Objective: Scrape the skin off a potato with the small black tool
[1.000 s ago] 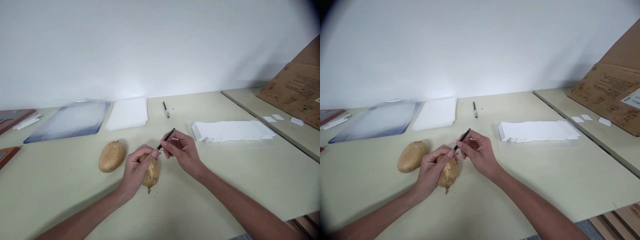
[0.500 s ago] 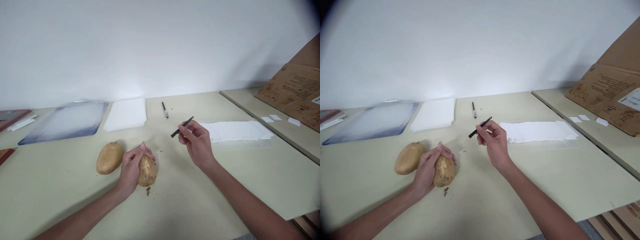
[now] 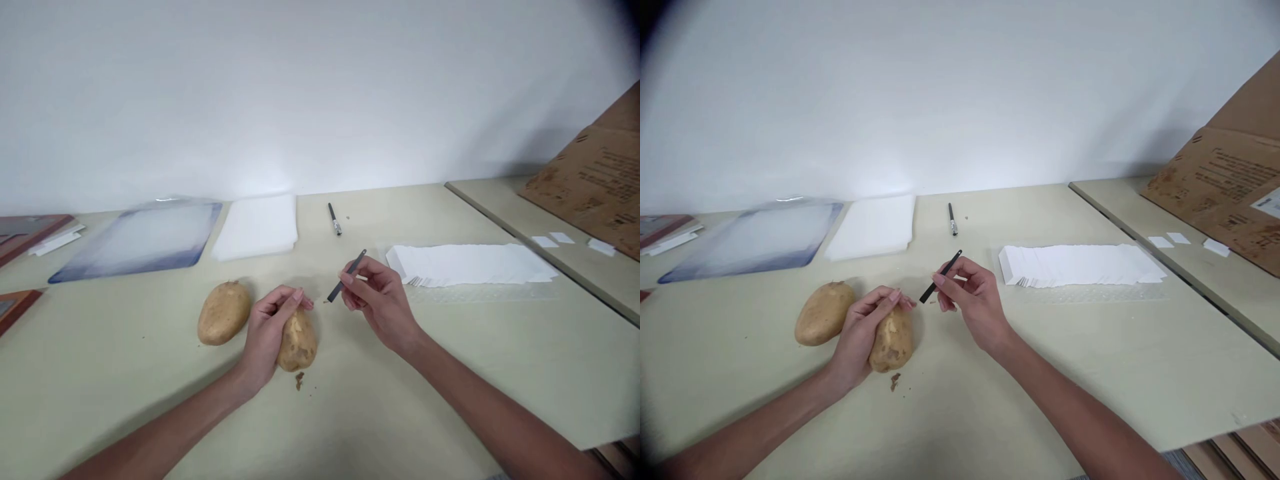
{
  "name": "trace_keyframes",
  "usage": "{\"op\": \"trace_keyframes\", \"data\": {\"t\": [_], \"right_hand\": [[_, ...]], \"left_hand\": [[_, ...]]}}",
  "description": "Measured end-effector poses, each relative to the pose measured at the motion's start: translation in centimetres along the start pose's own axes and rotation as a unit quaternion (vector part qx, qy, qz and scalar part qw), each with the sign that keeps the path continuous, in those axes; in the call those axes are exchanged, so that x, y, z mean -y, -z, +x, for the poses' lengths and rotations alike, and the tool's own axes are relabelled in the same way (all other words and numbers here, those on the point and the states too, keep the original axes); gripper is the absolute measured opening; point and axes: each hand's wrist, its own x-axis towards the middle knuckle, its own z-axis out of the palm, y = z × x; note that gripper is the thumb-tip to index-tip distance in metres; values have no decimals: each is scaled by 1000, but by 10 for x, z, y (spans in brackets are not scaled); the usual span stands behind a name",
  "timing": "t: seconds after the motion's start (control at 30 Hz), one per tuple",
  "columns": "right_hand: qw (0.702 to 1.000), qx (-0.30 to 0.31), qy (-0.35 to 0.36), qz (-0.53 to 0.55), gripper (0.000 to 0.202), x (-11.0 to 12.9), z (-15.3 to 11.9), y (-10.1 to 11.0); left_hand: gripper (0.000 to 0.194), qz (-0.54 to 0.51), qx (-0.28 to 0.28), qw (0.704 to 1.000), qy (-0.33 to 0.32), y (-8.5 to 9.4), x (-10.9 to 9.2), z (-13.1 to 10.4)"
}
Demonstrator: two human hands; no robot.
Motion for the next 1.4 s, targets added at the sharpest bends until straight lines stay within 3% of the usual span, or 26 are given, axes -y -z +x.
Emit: {"op": "trace_keyframes", "data": {"t": [0.17,0.33,0.6,0.87,1.0,1.1,1.23,1.4], "right_hand": [[998,31,-44,43,23,-11,-5,-8],[994,71,-70,42,25,-24,-10,-14],[984,169,-41,-27,14,-16,-14,-8],[986,149,-45,-59,17,-4,-16,-15],[987,137,-58,-56,16,-5,-15,-15],[987,139,-73,-44,16,-10,-16,-13],[985,143,-88,-38,19,-16,-18,-12],[982,154,-102,-37,22,-20,-21,-13]], "left_hand": [[45,-31,-12,999,-6,0,0,1],[41,-53,-1,998,20,-3,-5,0],[48,-44,86,995,34,-16,-7,-10],[56,-39,106,993,21,-16,-3,-9],[50,-33,113,993,27,-13,-5,-9],[50,9,91,996,22,-1,-7,-10],[51,165,18,986,-7,23,-8,-17],[45,223,-66,973,-8,47,-9,-41]]}}
